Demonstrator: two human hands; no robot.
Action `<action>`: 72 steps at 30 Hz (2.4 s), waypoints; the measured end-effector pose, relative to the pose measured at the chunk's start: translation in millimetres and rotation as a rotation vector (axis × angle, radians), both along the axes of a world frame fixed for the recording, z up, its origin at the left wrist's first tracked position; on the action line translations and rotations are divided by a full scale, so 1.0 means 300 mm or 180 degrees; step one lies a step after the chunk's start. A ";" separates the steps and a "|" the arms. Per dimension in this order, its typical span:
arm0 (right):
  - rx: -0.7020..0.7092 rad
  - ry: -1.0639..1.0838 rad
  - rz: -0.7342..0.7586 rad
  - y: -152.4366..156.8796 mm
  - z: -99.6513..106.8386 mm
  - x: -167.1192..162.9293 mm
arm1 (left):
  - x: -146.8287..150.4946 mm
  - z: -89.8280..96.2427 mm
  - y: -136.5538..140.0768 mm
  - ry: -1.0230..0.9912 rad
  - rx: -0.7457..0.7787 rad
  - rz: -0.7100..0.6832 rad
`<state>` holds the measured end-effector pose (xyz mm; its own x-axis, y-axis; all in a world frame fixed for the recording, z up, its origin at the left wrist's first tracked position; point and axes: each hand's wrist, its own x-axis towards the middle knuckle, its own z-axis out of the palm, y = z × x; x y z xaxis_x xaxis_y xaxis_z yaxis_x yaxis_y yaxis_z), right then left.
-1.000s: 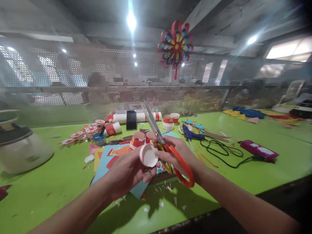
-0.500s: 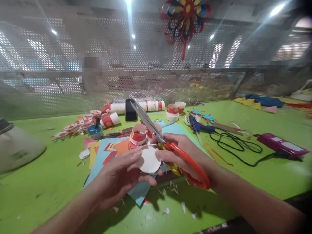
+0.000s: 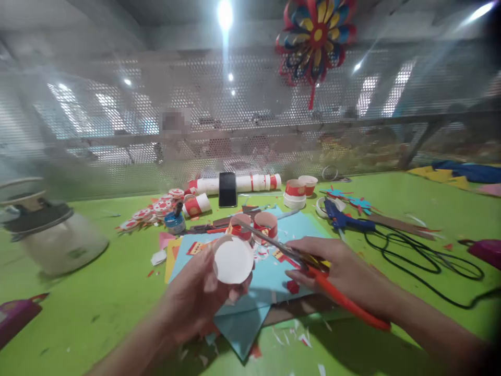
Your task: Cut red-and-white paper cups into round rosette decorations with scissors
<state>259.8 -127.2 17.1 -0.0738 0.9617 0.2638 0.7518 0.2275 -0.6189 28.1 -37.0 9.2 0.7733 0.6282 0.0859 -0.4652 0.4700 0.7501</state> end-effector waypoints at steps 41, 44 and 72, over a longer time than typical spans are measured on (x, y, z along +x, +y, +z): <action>0.0814 -0.0804 0.0383 -0.009 -0.121 0.059 | -0.010 -0.008 0.028 0.0257 0.0548 -0.0092; 0.0790 -0.0780 0.0376 -0.011 -0.125 0.053 | -0.008 -0.005 0.026 0.0192 0.0589 -0.0106; 0.1210 -0.1352 0.0260 -0.029 -0.116 0.064 | -0.019 -0.026 0.028 0.0048 0.0171 -0.0194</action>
